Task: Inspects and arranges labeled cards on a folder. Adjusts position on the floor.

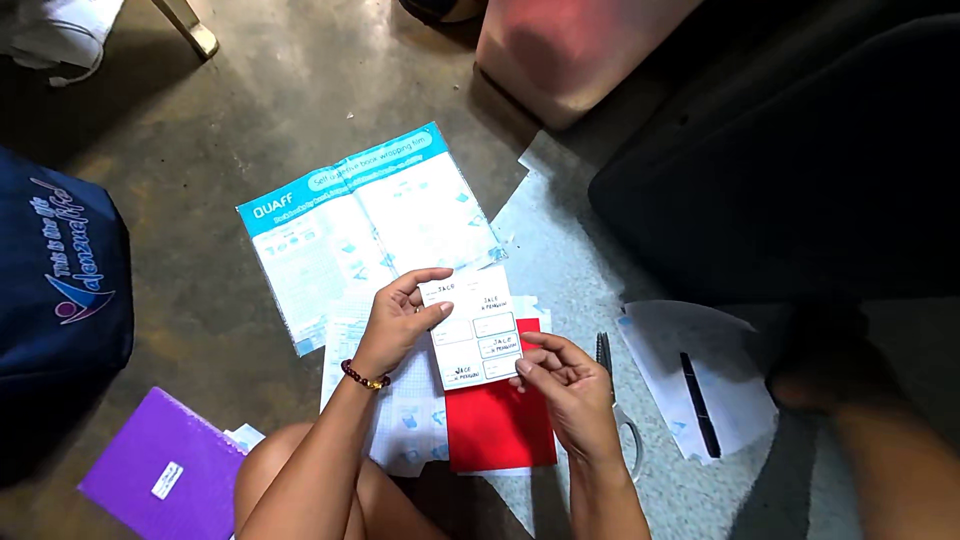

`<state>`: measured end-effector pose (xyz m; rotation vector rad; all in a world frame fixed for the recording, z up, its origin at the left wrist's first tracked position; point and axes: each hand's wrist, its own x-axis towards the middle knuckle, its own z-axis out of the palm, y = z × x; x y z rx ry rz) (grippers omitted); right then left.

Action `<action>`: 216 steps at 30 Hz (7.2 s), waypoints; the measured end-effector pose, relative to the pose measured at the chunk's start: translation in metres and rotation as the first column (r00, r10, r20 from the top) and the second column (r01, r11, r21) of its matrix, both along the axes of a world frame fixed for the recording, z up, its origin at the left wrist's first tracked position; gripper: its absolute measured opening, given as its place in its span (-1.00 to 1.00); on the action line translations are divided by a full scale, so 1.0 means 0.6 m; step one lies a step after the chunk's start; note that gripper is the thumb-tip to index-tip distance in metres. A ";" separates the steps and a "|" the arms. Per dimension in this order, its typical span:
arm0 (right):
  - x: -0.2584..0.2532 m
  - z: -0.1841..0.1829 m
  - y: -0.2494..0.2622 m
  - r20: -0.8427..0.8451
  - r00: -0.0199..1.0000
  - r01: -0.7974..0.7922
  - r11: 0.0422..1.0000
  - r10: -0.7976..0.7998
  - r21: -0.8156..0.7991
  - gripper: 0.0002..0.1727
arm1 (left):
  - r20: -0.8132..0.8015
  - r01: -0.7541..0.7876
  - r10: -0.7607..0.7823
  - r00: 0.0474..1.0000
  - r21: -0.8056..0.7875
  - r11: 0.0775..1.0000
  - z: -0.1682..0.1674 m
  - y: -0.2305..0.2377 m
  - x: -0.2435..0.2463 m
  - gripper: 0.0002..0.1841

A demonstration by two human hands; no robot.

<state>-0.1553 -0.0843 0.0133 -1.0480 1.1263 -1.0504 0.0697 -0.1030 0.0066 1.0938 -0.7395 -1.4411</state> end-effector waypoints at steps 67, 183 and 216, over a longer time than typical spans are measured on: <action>-0.005 -0.038 -0.005 -0.076 0.981 0.179 0.983 -0.176 0.040 -0.83 | 0.192 0.412 -0.459 0.868 0.238 0.879 -0.003 -0.007 -0.019 -0.49; -0.317 -0.105 0.038 -0.936 0.235 0.424 0.894 -0.262 -0.144 -0.64 | 0.134 0.375 -0.406 0.904 0.210 0.903 -0.033 0.009 -0.050 -0.67; -0.131 -0.040 0.054 -0.499 0.756 0.282 0.898 -0.424 -0.337 -0.66 | 0.082 0.361 -0.383 0.920 0.204 0.910 -0.026 0.007 -0.052 -0.62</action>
